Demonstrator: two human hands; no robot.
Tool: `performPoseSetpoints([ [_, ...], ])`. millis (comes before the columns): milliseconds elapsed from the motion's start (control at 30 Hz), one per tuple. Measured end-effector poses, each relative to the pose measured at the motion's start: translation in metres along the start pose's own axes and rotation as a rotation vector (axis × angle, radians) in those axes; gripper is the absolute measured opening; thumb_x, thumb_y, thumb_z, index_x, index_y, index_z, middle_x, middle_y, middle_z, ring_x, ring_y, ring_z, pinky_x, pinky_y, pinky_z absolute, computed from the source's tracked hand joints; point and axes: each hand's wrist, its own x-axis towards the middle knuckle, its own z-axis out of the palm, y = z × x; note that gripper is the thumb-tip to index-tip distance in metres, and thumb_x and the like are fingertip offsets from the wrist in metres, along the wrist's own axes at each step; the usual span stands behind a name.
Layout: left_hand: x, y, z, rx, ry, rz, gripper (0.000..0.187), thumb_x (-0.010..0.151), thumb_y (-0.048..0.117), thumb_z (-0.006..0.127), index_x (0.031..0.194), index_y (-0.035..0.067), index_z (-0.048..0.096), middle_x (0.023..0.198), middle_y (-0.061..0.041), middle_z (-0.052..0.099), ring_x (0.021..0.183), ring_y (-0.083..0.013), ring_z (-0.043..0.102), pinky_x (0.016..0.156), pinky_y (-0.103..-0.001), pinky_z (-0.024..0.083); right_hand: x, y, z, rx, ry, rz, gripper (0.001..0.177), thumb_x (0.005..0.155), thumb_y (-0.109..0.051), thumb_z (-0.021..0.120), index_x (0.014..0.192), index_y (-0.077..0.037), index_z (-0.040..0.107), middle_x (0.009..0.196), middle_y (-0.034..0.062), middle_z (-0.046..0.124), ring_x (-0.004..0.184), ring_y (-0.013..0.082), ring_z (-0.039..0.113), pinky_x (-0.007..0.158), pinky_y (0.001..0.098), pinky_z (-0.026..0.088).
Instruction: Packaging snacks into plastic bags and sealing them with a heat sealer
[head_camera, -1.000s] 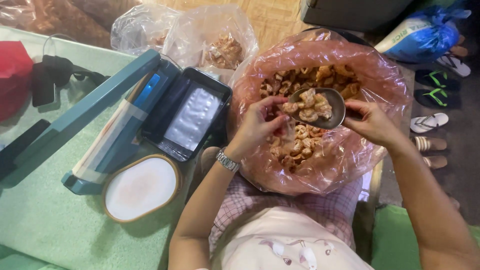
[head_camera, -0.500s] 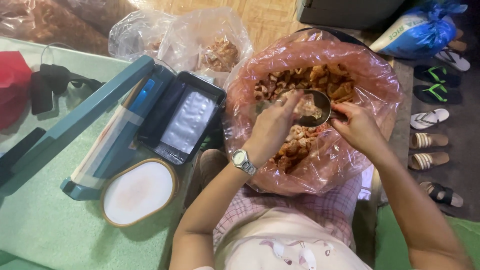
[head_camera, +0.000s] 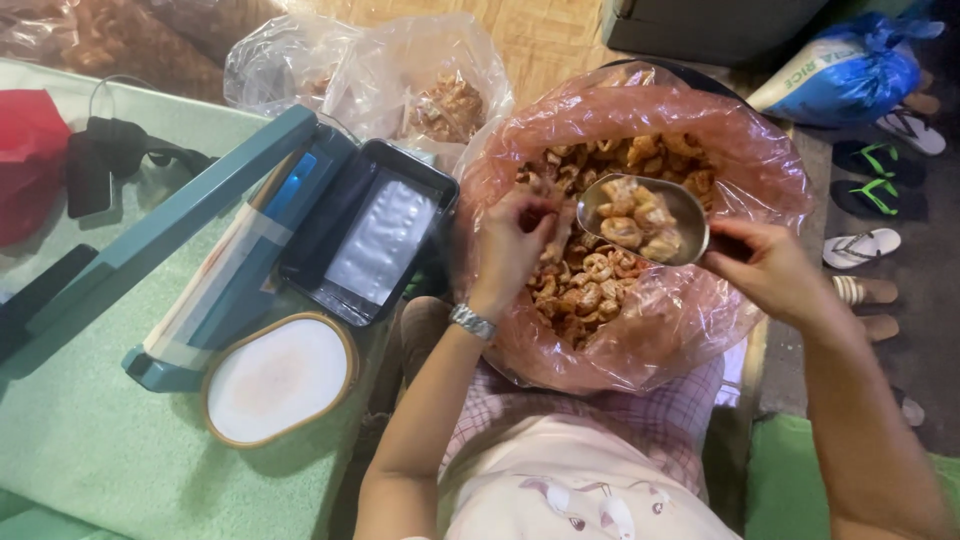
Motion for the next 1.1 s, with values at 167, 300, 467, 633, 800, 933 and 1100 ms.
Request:
performPoseSetpoints([
  [167,0.008,0.006,0.023,0.381,0.038,0.553,0.007,0.078,-0.01,0.065,0.082,-0.004,0.064,0.101,-0.019,0.065,0.089,-0.0293,0.065,0.082,-0.038,0.056,-0.02,-0.03,-0.023,-0.291,0.113,-0.37,0.027,0.083,-0.005,0.07,0.109,-0.001,0.07,0.098,0.0092,0.071,0.085,0.0155,0.063,0.074,0.0282,0.048],
  [300,0.012,0.006,0.036,0.414,0.019,0.454,0.009,0.08,-0.005,0.066,0.088,-0.001,0.07,0.09,-0.014,0.068,0.086,-0.0253,0.064,0.082,-0.037,0.055,-0.023,-0.021,-0.024,-0.834,0.191,-0.256,0.039,0.085,-0.027,0.064,0.121,-0.015,0.067,0.118,0.0017,0.069,0.099,0.0268,0.066,0.071,0.043,0.051],
  [467,0.014,-0.007,0.047,0.612,-0.001,0.551,0.015,0.082,-0.006,0.065,0.098,-0.004,0.064,0.075,-0.015,0.066,0.062,-0.0239,0.064,0.054,-0.033,0.056,-0.033,-0.063,-0.011,-1.109,0.037,-0.068,0.038,0.092,-0.039,0.051,0.125,-0.023,0.056,0.113,-0.001,0.066,0.091,0.0295,0.071,0.072,0.0474,0.058],
  [633,0.007,0.0,0.057,0.748,-0.07,0.477,0.014,0.092,-0.013,0.045,0.096,-0.003,0.053,0.061,-0.005,0.051,0.047,-0.0181,0.05,0.038,-0.031,0.046,-0.03,-0.078,-0.009,-1.282,0.004,-0.13,0.022,0.092,-0.026,0.053,0.11,-0.015,0.058,0.086,0.0021,0.066,0.076,0.0276,0.072,0.06,0.0415,0.058],
  [800,0.02,-0.018,0.067,0.939,-0.074,0.473,0.011,0.094,-0.006,0.054,0.103,0.0,0.051,0.059,-0.002,0.052,0.045,-0.0176,0.054,0.038,-0.031,0.051,-0.018,-0.087,0.0,-1.435,-0.024,-0.135,0.025,0.095,-0.009,0.038,0.104,-0.009,0.061,0.095,0.0063,0.07,0.078,0.0239,0.074,0.072,0.0395,0.056],
  [933,0.023,-0.027,0.068,0.934,-0.097,0.426,0.015,0.089,-0.006,0.058,0.102,-0.002,0.051,0.069,-0.009,0.058,0.051,-0.0192,0.055,0.038,-0.029,0.052,-0.012,-0.095,0.007,-1.438,-0.093,-0.124,0.023,0.09,-0.006,0.042,0.099,-0.012,0.062,0.091,0.0037,0.068,0.077,0.0239,0.073,0.072,0.0383,0.054],
  [1100,0.027,-0.024,0.057,0.896,-0.045,0.522,0.026,0.084,-0.023,0.047,0.097,-0.002,0.054,0.055,0.001,0.044,0.042,-0.0117,0.039,0.031,-0.024,0.034,-0.024,-0.131,0.001,-1.461,-0.119,-0.061,0.021,0.09,-0.003,0.045,0.102,-0.008,0.062,0.087,0.0045,0.068,0.075,0.0222,0.073,0.076,0.0385,0.054],
])
